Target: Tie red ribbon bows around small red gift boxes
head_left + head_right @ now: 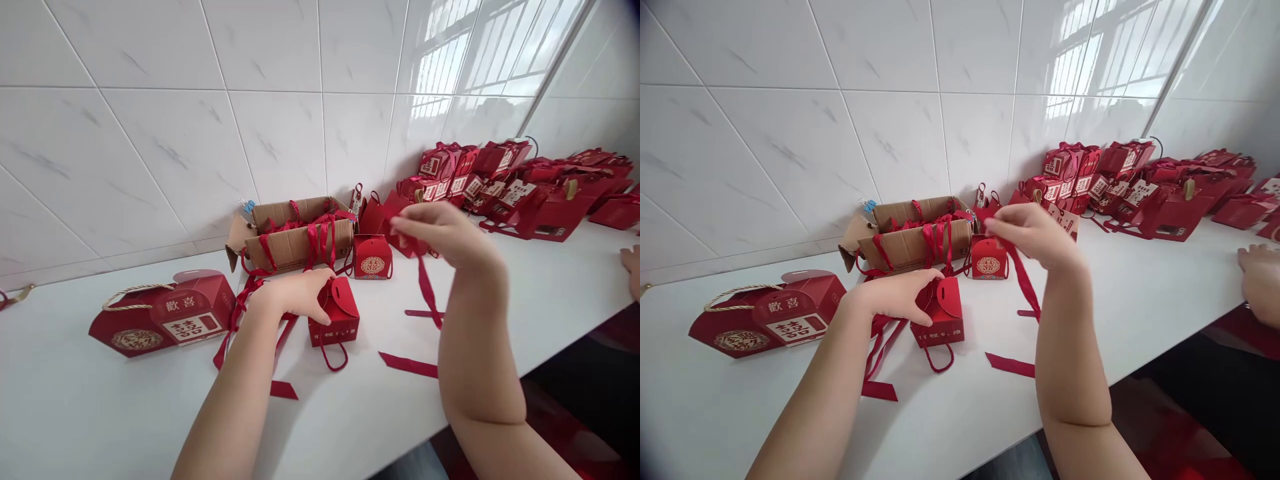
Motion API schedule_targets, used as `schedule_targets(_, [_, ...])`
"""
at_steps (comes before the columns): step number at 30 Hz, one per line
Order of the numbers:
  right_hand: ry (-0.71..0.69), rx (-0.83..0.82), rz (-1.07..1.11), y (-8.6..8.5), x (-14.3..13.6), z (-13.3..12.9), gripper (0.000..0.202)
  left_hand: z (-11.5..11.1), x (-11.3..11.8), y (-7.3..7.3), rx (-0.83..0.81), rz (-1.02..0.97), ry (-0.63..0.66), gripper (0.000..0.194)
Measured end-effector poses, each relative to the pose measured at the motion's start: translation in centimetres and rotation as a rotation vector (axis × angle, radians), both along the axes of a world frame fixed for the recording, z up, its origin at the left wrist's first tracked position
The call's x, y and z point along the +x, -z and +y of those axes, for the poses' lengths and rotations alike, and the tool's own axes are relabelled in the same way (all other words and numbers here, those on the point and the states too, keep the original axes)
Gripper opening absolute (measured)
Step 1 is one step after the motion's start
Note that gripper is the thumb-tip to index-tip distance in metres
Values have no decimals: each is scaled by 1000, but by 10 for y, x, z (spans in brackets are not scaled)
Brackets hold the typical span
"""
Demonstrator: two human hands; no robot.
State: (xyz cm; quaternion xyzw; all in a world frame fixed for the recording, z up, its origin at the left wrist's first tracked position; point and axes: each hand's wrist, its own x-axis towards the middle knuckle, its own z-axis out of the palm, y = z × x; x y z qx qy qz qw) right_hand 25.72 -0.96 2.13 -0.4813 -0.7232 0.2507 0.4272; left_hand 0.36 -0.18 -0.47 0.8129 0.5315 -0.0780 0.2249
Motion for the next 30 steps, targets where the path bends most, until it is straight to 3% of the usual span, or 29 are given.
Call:
schedule_targets(4, [-466,-278,-314,16,-19,34,40,6,-1,2,-43,-17,33,77])
schedule_targets(6, [-543,-393,-447,24,-25,44,41,7,-2,2,-41,-34,24,75])
schedule_targets(14, [-569,-570,-569,33,-46,53,31,8,-3,3,-20,-49,18,68])
schedule_targets(19, [-594,-545,-603,38,-51,56,28,7,-1,4,2,-21,0,69])
schedule_targets(30, [-553,-535,-612,36,-49,54,34,5,2,1,-12,10,-1,54])
